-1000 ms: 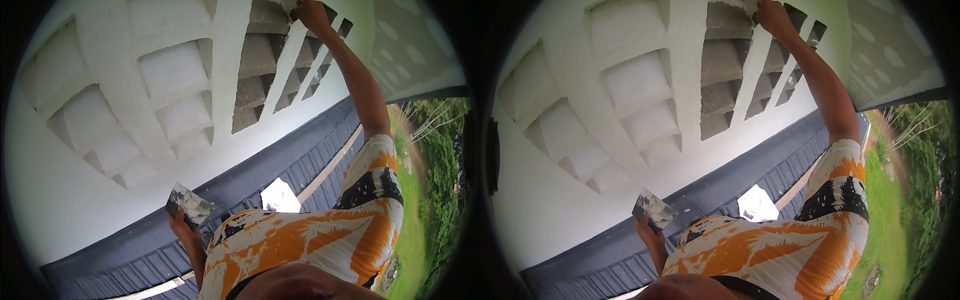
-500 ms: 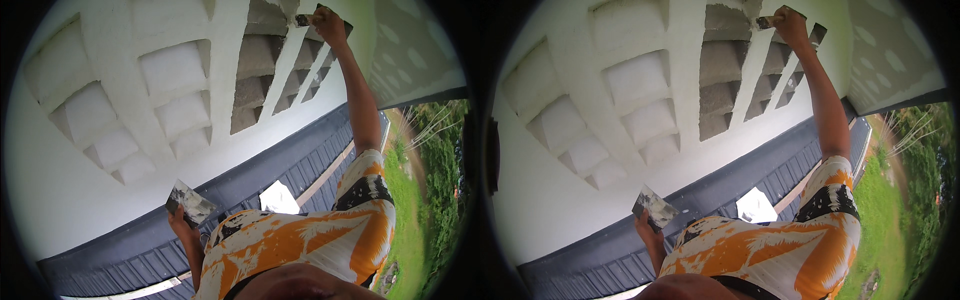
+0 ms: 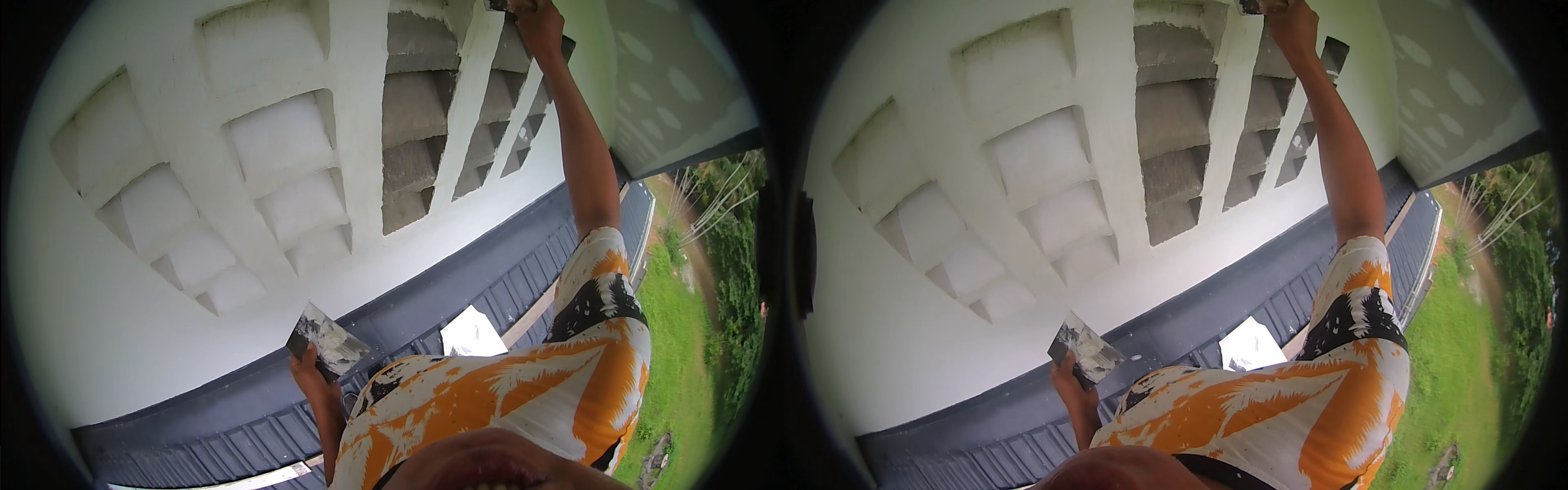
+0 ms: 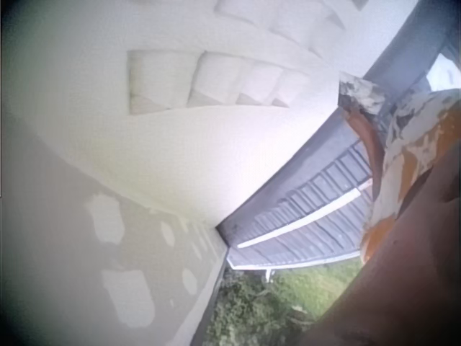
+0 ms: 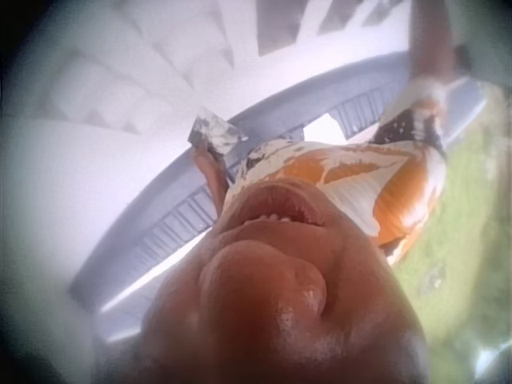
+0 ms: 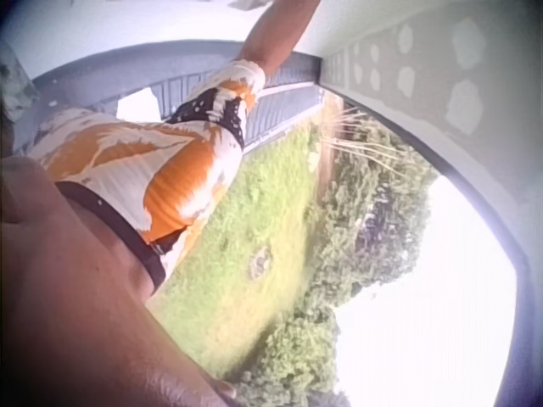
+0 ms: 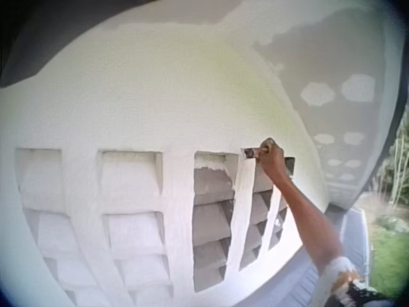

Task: The person applies white plaster to a ceiling with recessed square panels using a trowel and a smaller scraper. They repeatedly scoop plaster from the trowel and smooth it into the recessed areas, working methodically across the surface.

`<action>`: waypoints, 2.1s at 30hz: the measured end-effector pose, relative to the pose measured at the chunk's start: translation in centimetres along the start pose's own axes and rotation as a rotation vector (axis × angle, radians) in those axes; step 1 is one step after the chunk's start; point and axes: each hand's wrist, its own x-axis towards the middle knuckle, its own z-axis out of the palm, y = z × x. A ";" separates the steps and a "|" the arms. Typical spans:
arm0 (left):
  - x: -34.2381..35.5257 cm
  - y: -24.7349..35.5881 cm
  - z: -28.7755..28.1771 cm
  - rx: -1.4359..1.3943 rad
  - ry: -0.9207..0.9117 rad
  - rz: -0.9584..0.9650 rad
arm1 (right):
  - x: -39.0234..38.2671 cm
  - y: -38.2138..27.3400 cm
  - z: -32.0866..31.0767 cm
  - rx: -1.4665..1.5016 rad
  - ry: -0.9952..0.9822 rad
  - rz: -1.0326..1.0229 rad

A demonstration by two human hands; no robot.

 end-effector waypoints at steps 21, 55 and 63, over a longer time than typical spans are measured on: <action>-1.5 -0.2 0.8 0.010 0.037 0.019 | -5.2 -1.4 1.2 -0.402 -0.384 -0.276; 1.4 -2.2 -0.8 -0.105 0.087 -0.060 | 1.3 -4.5 3.6 -0.384 -0.248 -0.134; 1.3 -1.2 2.2 -0.241 -0.106 -0.186 | -6.5 -10.1 -6.9 0.413 -0.444 0.187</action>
